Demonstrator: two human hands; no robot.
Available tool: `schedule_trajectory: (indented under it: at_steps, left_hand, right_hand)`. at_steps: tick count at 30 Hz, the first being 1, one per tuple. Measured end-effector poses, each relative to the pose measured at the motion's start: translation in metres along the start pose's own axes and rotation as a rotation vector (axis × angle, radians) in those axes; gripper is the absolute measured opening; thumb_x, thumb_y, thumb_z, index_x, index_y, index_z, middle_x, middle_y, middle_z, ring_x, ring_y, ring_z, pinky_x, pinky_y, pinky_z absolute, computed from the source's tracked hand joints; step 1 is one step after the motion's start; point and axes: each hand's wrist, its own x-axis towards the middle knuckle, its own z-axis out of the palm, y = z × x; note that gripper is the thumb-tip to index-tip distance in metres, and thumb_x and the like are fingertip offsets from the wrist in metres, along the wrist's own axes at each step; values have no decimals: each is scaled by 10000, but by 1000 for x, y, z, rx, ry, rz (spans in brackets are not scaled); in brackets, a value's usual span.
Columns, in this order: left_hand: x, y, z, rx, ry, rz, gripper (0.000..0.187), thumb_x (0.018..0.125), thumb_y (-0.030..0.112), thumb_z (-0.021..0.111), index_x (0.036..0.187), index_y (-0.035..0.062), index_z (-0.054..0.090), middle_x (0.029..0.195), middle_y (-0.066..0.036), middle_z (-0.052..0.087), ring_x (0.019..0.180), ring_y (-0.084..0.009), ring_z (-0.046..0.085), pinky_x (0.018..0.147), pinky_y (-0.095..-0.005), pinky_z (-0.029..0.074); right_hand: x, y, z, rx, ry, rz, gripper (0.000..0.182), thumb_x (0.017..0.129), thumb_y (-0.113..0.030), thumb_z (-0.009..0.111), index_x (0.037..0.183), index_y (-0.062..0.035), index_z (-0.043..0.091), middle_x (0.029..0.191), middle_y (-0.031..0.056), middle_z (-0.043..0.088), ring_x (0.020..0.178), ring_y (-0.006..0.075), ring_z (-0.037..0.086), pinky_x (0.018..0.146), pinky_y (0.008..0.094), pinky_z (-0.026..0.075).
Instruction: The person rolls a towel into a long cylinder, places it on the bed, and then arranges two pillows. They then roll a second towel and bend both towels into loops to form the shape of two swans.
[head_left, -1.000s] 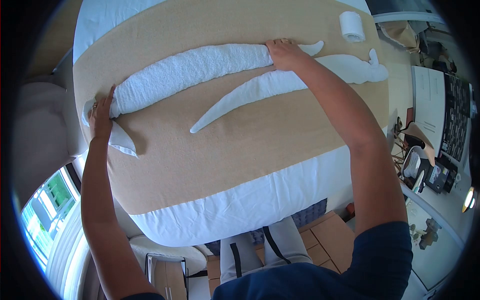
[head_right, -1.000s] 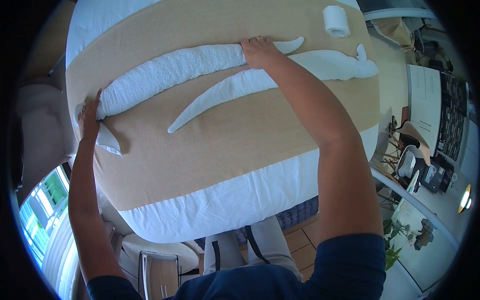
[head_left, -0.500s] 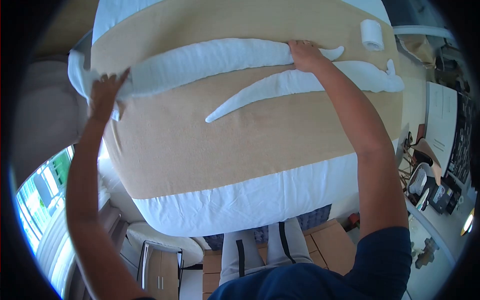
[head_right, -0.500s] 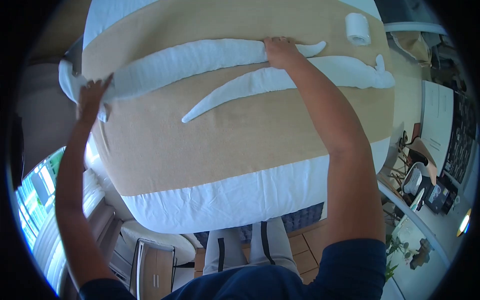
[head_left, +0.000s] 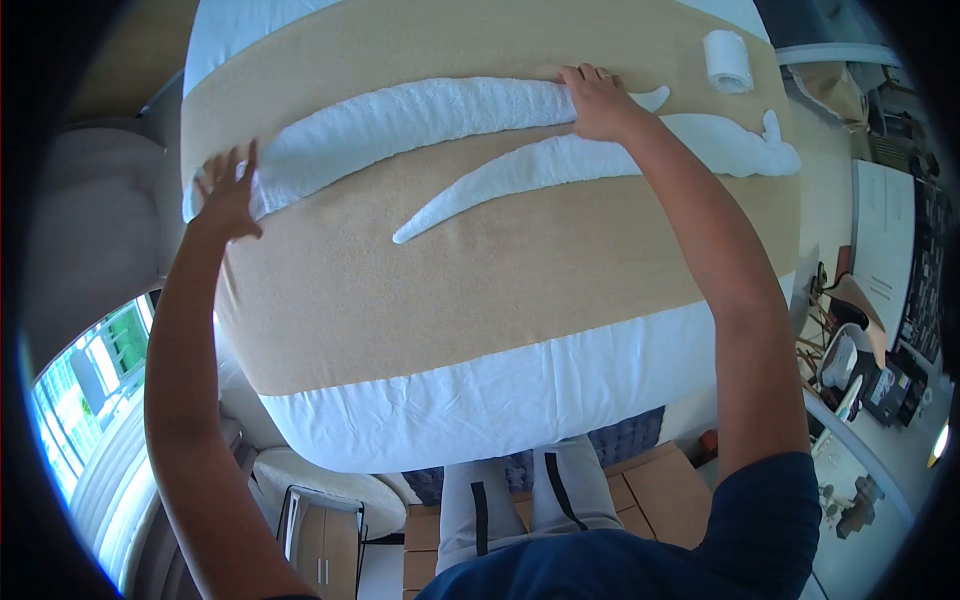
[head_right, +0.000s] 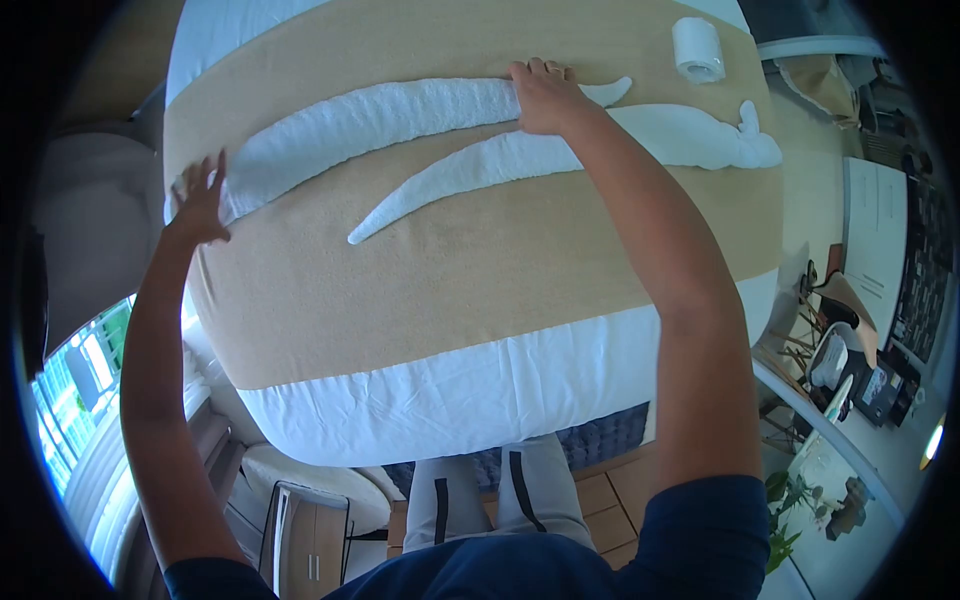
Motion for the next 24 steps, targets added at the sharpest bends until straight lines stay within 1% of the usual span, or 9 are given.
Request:
schedule_trajectory:
  at_steps: [2, 5, 8, 11, 13, 16, 19, 22, 24]
  left_hand:
    - [-3, 33, -30, -105, 153, 104, 1241, 539, 229, 836, 1451, 268, -4, 1496, -148, 126, 1374, -376, 91, 1038, -639, 111]
    - [5, 118, -61, -338, 630, 438, 1019, 614, 194, 785, 1437, 215, 185, 1480, -64, 198, 1365, -335, 158, 1049, -609, 134]
    - [2, 233, -119, -451, 564, 589, 741, 716, 142, 685, 1368, 136, 333, 1414, -29, 308, 1340, -306, 241, 1058, -565, 214]
    - [10, 319, -144, -512, 557, 602, 733, 741, 30, 615, 1389, 183, 308, 1404, -30, 344, 1318, -298, 290, 1050, -581, 243]
    - [23, 349, -158, -520, 430, 575, 742, 749, 5, 591, 1397, 202, 290, 1409, -29, 339, 1310, -292, 304, 1039, -607, 241]
    - [25, 369, -168, -511, 303, 455, 724, 796, 8, 543, 1409, 257, 250, 1384, -20, 377, 1298, -262, 331, 982, -688, 223]
    - [33, 368, -167, -482, 353, 366, 775, 789, 36, 550, 1428, 284, 187, 1326, -22, 451, 1255, -256, 390, 953, -713, 225]
    - [32, 338, -163, -972, 607, 345, 833, 689, 38, 586, 1424, 212, 235, 1197, -110, 537, 1102, -281, 513, 917, -523, 383]
    - [21, 297, -160, -1389, 691, 382, 813, 666, 36, 587, 1410, 163, 284, 1083, -123, 573, 1000, -263, 558, 862, -399, 442]
  right_hand:
    - [-17, -13, -10, 102, 209, -198, 538, 681, -23, 633, 1181, -37, 434, 1151, 164, 484, 1113, 347, 451, 958, 436, 364]
    - [-53, -43, -12, 159, 175, -433, 543, 665, -55, 651, 1177, -41, 470, 1152, 166, 491, 1105, 332, 456, 946, 441, 368]
    - [-69, -53, 27, 109, 304, -482, 489, 706, -78, 618, 1174, -41, 483, 1154, 163, 501, 1120, 329, 450, 950, 461, 355]
    - [-62, -53, 51, 188, 580, -475, 373, 801, -125, 544, 1162, -45, 495, 1143, 136, 521, 1147, 317, 433, 990, 483, 295]
    - [-44, -69, 81, 1030, 570, -370, 354, 837, -175, 523, 1168, -51, 491, 1146, 117, 528, 1159, 296, 423, 1021, 472, 249]
    - [-54, -71, 66, 531, 379, -237, 386, 854, -224, 511, 1202, -63, 463, 1153, 111, 528, 1164, 272, 418, 1033, 456, 232]
    - [-54, -69, 70, 489, 727, -201, 380, 849, -263, 519, 1175, -76, 465, 1097, 107, 533, 1150, 270, 429, 1027, 464, 237]
    - [-60, -62, 81, 397, 686, -265, 387, 792, -215, 597, 1129, -77, 465, 1041, 113, 524, 1127, 290, 443, 1020, 488, 239]
    - [-72, -50, 56, 482, 445, -330, 398, 721, -107, 640, 1079, -73, 470, 1006, 123, 516, 1098, 319, 459, 1011, 518, 240]
